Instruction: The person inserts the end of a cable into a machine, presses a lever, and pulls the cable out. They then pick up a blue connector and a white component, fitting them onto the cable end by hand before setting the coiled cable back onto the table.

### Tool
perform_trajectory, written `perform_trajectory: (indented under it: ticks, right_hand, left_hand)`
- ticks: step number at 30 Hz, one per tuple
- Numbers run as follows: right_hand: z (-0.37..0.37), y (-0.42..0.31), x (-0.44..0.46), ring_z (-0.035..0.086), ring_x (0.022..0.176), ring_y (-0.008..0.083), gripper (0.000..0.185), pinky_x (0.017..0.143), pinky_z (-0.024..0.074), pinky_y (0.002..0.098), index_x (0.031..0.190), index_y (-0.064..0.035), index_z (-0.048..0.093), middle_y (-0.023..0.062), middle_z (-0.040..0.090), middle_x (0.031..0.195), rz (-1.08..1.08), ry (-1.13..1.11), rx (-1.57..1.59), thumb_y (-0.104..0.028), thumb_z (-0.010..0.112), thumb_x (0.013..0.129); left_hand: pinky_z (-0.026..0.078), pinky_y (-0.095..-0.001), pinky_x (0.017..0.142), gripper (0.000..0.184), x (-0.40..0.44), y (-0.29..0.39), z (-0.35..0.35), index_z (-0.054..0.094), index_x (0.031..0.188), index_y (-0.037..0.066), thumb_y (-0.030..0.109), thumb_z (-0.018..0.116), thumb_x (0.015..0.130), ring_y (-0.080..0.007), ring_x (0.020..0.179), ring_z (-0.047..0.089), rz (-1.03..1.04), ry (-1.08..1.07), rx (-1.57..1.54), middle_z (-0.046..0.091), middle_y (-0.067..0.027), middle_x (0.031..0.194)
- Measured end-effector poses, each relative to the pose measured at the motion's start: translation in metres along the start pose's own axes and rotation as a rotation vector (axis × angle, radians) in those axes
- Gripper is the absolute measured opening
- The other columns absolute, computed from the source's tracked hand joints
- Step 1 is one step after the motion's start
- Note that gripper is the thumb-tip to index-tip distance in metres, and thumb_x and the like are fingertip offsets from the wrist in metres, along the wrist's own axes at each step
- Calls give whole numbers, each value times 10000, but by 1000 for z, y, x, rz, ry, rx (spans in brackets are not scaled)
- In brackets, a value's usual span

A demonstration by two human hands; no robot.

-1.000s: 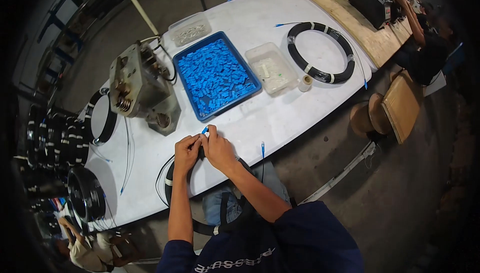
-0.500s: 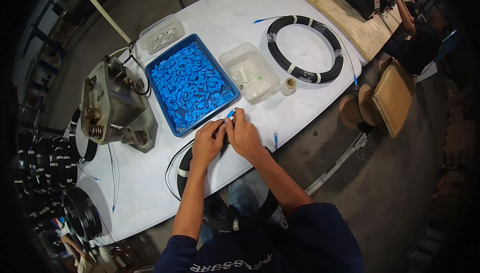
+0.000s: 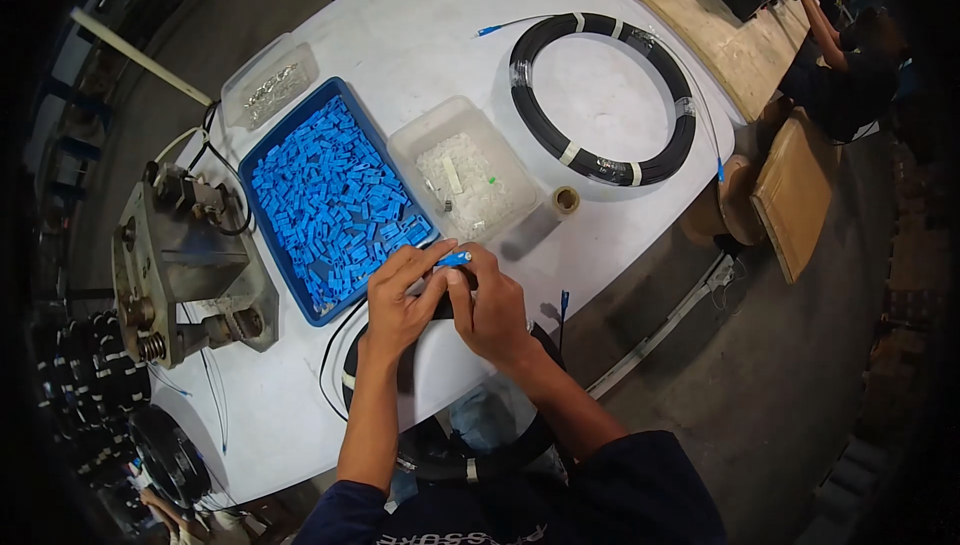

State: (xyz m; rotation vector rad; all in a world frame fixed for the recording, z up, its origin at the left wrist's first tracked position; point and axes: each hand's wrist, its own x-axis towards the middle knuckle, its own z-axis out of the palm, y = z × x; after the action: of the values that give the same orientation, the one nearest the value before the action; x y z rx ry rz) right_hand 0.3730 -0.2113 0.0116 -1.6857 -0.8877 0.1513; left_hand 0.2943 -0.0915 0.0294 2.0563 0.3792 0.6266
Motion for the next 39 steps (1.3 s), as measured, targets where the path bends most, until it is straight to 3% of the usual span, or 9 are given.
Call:
perform_trajectory:
  ticks: [6, 8, 10, 16, 18, 24, 29, 32, 39]
  right_hand:
    - [3, -2, 14, 661, 678, 251, 242, 626, 528, 343, 1172, 21, 491, 141, 662, 854, -1, 71, 78, -77, 572, 966]
    - [2, -2, 15, 662, 678, 244, 239, 605, 515, 334, 1161, 20, 508, 135, 662, 853, -1, 44, 65, -69, 586, 953]
    - [1, -2, 13, 649, 660, 227, 218, 585, 498, 325, 1129, 18, 541, 127, 663, 840, 18, 58, 108, -52, 606, 933]
    - [-31, -16, 36, 617, 620, 190, 217, 571, 482, 311, 1057, 7, 594, 104, 659, 835, 130, 42, -62, 24, 669, 854]
    - [-42, -16, 51, 622, 631, 181, 232, 563, 475, 304, 1040, -9, 606, 89, 645, 824, 93, -8, -155, 48, 683, 829]
    - [-49, -10, 90, 618, 796, 280, 206, 682, 509, 391, 978, -48, 657, 76, 644, 864, 21, -147, -329, 11, 719, 791]
    - [-47, 10, 118, 644, 882, 304, 166, 761, 521, 408, 926, -30, 709, 88, 665, 919, -46, -561, -552, -2, 687, 764]
    - [-37, 23, 125, 655, 901, 304, 167, 787, 526, 404, 897, -40, 730, 98, 680, 925, -25, -681, -632, 4, 668, 749]
    - [-21, 43, 122, 671, 879, 298, 163, 783, 529, 392, 873, -44, 735, 108, 695, 891, 94, -729, -640, -7, 675, 726]
  left_hand:
    - [462, -251, 632, 396, 14, -7, 5, 735, 1135, 18, -56, 686, 749, -139, 677, 576, 0, 41, -78, 628, -66, 773]
    - [449, -250, 577, 448, 14, -13, 6, 734, 1175, 74, -7, 742, 734, -134, 644, 558, 29, 90, -93, 597, -48, 750]
    - [440, -244, 576, 457, 13, -18, 7, 730, 1177, 62, 16, 772, 725, -128, 647, 552, 19, 90, -100, 605, -50, 759]
    - [440, -234, 577, 328, 13, -25, 7, 757, 1059, 12, 2, 799, 734, -121, 636, 568, 12, 152, -131, 646, -66, 785]
    - [446, -234, 578, 298, 13, -23, 7, 759, 1031, 7, -17, 790, 735, -122, 642, 581, -20, 144, -146, 653, -68, 790]
    - [451, -229, 561, 233, 21, -21, 11, 750, 979, -11, -47, 763, 749, -116, 644, 600, -63, 115, -101, 667, -72, 794]
    - [403, -212, 521, 183, 18, -14, 13, 742, 972, -26, -30, 751, 790, -82, 587, 542, -198, 141, -84, 648, -60, 729]
    - [357, -199, 508, 170, 14, -12, 12, 739, 984, -31, -21, 737, 814, -56, 552, 475, -268, 204, -52, 595, -23, 652]
    - [320, -192, 508, 221, 8, -17, 11, 732, 1033, -29, -15, 719, 813, -40, 542, 413, -225, 269, -102, 534, 17, 621]
